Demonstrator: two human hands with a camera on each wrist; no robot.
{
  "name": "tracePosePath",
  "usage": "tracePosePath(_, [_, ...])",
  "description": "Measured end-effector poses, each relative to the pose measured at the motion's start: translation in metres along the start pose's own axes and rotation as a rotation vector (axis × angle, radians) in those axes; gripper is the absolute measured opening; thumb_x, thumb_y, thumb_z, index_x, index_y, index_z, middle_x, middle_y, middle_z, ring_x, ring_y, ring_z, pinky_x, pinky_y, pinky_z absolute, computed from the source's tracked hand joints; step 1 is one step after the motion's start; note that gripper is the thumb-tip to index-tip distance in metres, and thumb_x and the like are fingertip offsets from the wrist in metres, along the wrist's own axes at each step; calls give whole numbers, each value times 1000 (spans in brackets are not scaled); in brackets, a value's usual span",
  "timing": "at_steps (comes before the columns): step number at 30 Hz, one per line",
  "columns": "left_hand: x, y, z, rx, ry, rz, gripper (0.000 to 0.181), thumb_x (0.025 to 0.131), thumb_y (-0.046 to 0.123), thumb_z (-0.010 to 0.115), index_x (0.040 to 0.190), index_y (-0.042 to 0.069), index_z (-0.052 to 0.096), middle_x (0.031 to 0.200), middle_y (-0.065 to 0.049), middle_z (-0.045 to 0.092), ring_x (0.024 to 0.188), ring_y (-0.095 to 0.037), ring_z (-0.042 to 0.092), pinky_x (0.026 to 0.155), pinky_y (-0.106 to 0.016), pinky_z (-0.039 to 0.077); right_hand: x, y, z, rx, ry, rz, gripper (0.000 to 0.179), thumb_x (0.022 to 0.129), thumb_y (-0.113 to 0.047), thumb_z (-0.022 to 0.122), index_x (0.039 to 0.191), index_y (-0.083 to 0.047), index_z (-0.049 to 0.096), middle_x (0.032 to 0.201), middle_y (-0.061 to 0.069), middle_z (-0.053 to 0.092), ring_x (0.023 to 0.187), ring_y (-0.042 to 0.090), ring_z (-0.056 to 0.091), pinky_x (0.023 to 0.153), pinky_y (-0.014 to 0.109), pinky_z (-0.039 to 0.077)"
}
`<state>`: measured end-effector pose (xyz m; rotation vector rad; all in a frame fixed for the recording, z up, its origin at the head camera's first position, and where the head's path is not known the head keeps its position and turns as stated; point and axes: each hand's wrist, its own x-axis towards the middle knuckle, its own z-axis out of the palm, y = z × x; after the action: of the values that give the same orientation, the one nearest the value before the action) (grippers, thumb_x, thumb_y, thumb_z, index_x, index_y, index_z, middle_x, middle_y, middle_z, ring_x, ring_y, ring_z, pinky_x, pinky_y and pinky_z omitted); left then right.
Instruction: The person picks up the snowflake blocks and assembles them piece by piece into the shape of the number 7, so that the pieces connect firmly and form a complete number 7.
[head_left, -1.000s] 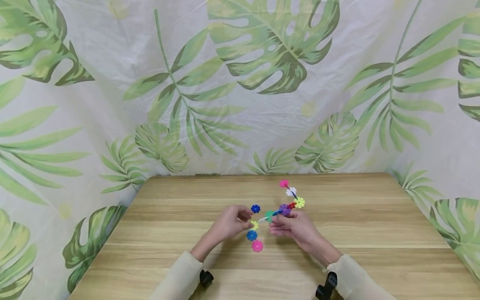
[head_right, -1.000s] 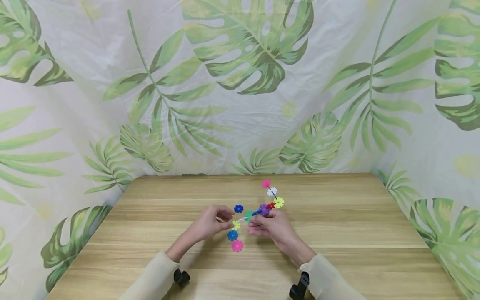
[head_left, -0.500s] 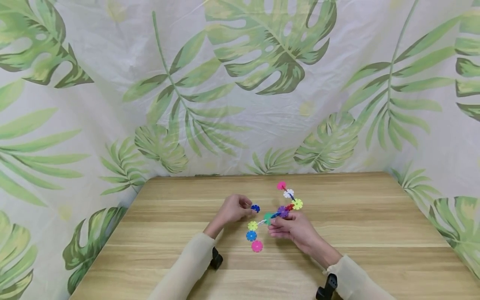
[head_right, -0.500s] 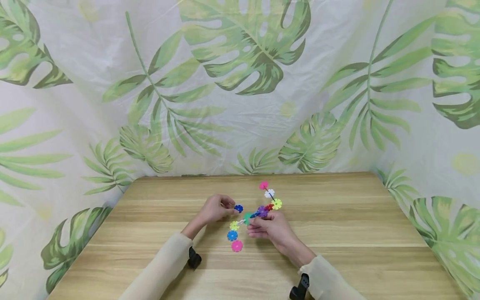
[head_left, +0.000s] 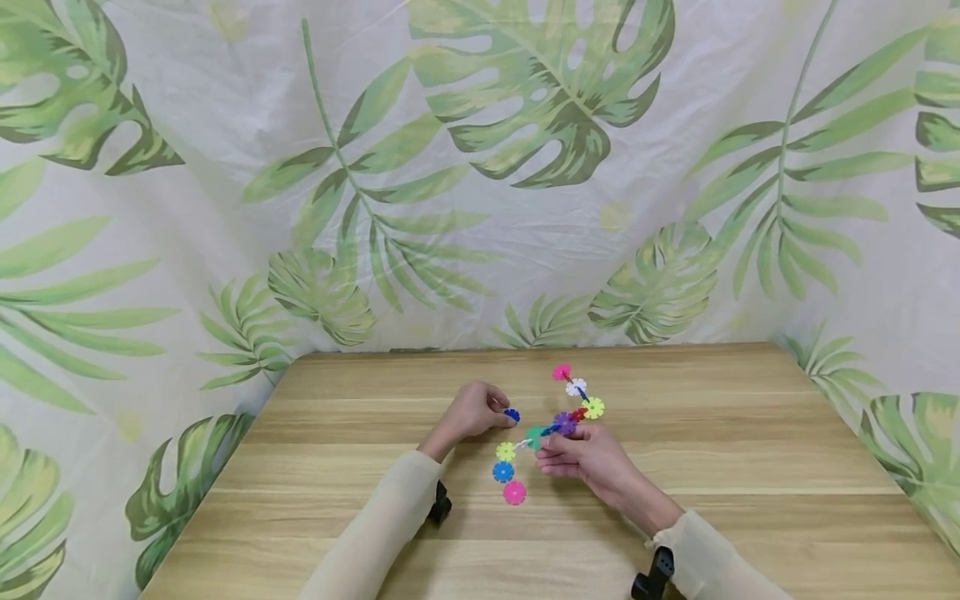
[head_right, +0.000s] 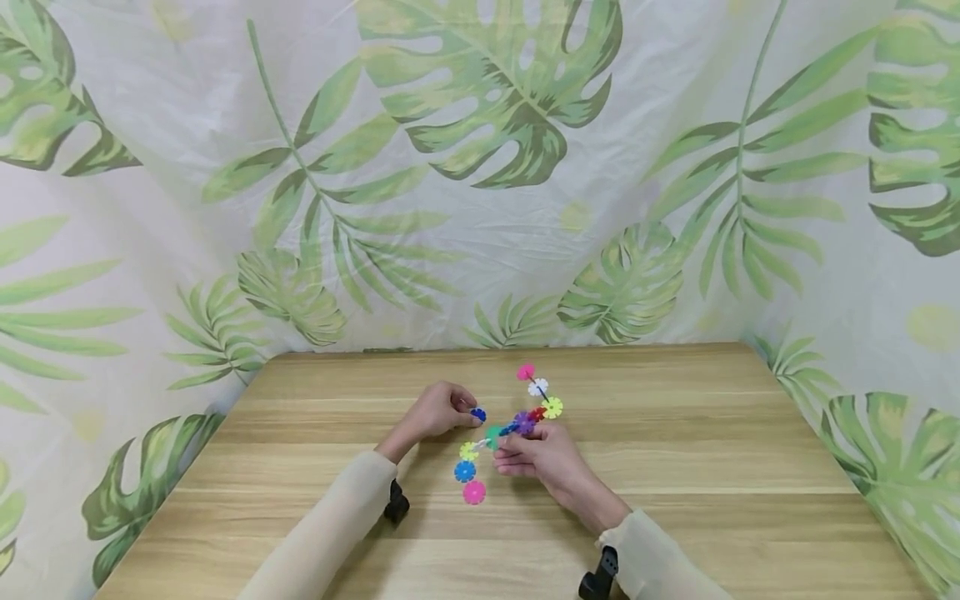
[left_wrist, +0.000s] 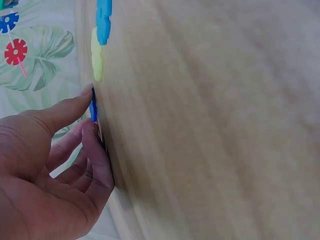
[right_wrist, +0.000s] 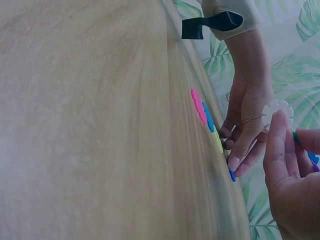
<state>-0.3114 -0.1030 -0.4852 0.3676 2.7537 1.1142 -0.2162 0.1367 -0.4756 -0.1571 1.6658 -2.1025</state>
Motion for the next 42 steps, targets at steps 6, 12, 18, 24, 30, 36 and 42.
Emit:
tracePosePath(6, [1,0,0,11,-16,-12,23,84,20,90,97,6,77,87,-4,71,75,-13,58,64,-23,48,1,1,3,6,3,7,22,103,-8,65,114,10,69,89,8,81,84,17,80,83,31,66])
tracePosePath(12, [-4,2,1,-12,-15,-21,21,83,17,91,90,6,75,84,-3,70,75,-13,58,64,-22,48,1,1,1,-1,-4,5,24,103,-9,66,116,12,68,90,8,81,85,17,80,83,31,66])
tracePosePath(18, [-12,2,1,-43,15,10,19,82,11,90,89,5,74,83,-4,73,72,-11,62,63,-22,52,2,-1,2,0,29,6,20,103,-8,66,114,8,68,90,8,80,83,17,79,83,32,66])
tracePosePath(24, [-21,2,0,-111,40,23,12,85,3,84,91,2,74,83,-7,77,70,-9,66,59,-22,54,3,-2,5,8,26,12,25,104,-7,64,119,13,65,91,9,80,83,17,79,83,32,66])
tracePosePath(30, [-32,5,-4,-352,26,-53,10,91,-2,76,101,-5,74,87,-15,79,72,-16,76,68,-32,66,4,-1,5,9,29,14,25,103,-8,66,118,12,65,92,10,80,83,17,79,84,32,66])
tracePosePath(36, [-42,8,-10,-576,6,-135,19,93,-4,71,110,-8,75,99,-22,80,83,-19,79,81,-36,67,2,-2,0,-9,43,8,25,101,-10,69,117,9,67,96,13,80,85,17,79,87,34,66])
tracePosePath(42, [-56,9,-9,-694,-65,-121,23,97,-3,68,118,-9,74,108,-23,79,88,-17,79,90,-41,65,0,-3,-6,-12,56,8,28,102,-12,69,118,10,66,96,13,80,86,17,79,86,32,66])
